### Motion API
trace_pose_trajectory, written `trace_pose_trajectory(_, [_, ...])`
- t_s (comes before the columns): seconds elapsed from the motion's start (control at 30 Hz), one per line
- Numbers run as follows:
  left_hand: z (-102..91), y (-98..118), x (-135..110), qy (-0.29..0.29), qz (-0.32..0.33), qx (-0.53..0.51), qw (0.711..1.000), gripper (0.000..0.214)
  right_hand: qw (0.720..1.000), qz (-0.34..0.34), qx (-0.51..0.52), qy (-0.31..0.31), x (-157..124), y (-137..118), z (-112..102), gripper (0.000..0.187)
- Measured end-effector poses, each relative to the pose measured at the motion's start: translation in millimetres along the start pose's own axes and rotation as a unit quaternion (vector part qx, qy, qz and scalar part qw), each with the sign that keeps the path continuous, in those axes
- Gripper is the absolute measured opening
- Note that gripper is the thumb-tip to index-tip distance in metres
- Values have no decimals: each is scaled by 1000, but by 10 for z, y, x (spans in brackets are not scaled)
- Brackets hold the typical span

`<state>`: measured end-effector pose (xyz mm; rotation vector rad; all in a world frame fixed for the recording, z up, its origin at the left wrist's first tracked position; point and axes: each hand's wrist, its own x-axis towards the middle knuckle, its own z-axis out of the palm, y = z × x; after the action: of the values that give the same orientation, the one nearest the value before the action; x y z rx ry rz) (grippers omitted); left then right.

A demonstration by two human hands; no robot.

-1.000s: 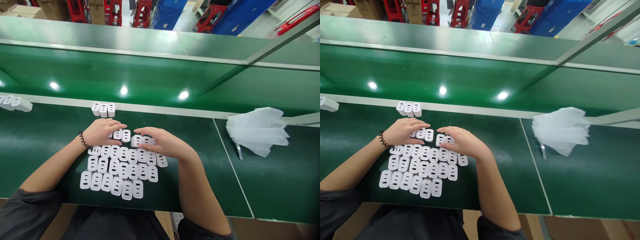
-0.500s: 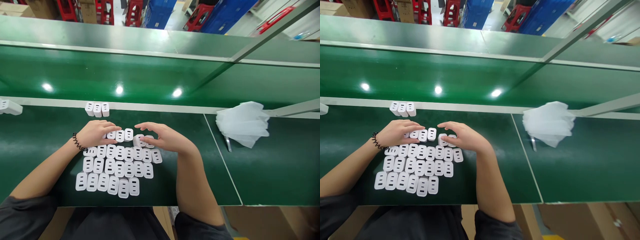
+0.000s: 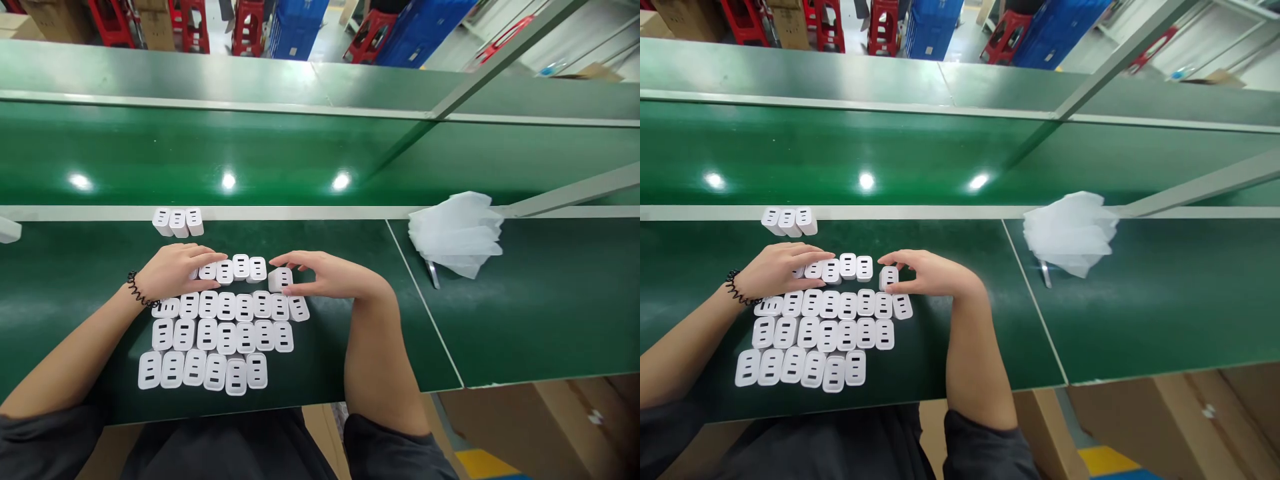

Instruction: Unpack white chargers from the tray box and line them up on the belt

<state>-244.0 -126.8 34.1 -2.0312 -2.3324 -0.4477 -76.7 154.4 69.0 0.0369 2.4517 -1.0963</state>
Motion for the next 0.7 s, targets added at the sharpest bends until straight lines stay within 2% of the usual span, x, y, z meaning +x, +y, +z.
trace_pose_trajectory(0.1, [-2,4,-4,4,0,2,1000,52,1000,14,7,-1,-6,41,-14,54])
trace_pose_trajectory(0.23, [4,1,-5,5,-1,0,1000,51,987,89,-59,119,148,-15,87,38])
trace_pose_trajectory(0.3, [11,-5,-6,4,-5,-4,1000,51,969,134,-113,176,210,-56,139,49])
trace_pose_trajectory(0.37, [16,-10,-8,3,-5,-6,1000,51,961,145,-130,195,230,-82,166,59])
trace_pose_trajectory(0.47, [16,-14,-12,2,-3,0,1000,51,964,122,-105,212,201,-78,156,58])
trace_pose_trajectory(0.57, [8,-12,-13,-2,-6,2,1000,51,967,47,-41,246,166,-49,139,34])
trace_pose_trajectory(0.63, [3,-9,-10,-4,-6,0,1000,51,978,-25,13,207,160,-35,148,37])
trace_pose_trajectory(0.7, [3,-7,-5,-4,-7,-1,1000,51,986,-65,38,146,161,-28,171,40])
